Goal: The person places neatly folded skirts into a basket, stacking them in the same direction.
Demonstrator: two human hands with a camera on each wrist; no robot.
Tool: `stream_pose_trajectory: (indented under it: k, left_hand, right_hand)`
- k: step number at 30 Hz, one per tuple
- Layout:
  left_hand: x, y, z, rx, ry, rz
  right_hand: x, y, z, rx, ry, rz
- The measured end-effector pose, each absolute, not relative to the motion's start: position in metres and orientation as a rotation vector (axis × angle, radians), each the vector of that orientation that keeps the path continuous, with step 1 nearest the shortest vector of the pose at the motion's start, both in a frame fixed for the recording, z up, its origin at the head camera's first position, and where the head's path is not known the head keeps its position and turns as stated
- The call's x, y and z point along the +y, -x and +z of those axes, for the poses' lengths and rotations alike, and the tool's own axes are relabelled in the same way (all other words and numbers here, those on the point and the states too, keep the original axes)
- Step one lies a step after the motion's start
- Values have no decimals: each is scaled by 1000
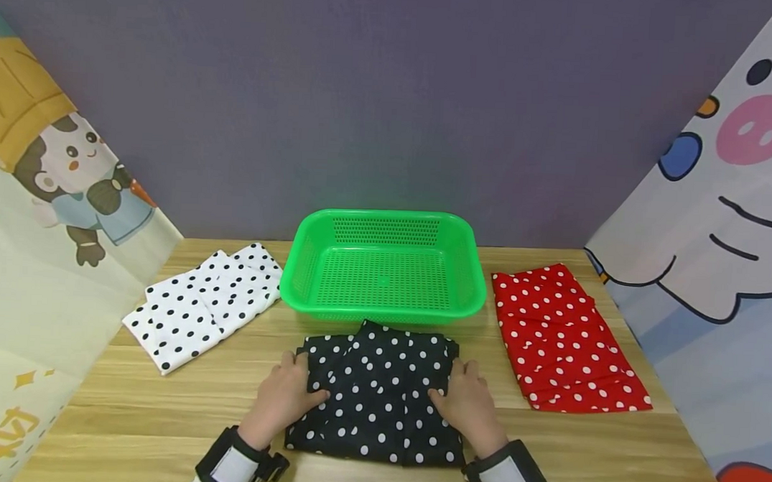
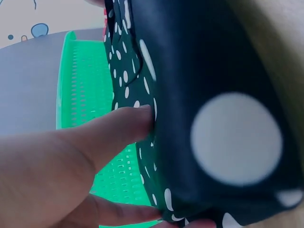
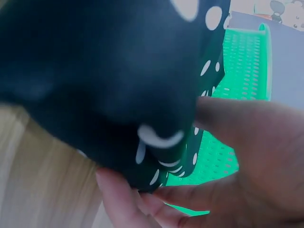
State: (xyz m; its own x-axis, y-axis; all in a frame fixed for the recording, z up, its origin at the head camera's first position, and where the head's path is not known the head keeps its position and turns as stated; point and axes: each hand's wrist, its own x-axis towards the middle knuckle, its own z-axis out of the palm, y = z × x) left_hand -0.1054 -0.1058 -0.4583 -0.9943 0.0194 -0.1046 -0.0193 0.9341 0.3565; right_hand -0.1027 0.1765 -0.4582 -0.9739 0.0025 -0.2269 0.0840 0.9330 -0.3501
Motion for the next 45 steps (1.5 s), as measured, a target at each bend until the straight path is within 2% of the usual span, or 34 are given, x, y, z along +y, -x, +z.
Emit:
stream_pose_trajectory:
  k: [28,45]
  left_hand:
    - [-96,109,-465,3022,-79,682]
    - [-102,88,-455,3039,-119,851]
  right_hand:
    - [170,107,-469,2814,-112,-677]
    - [167,84,-464,2956,-103,-791]
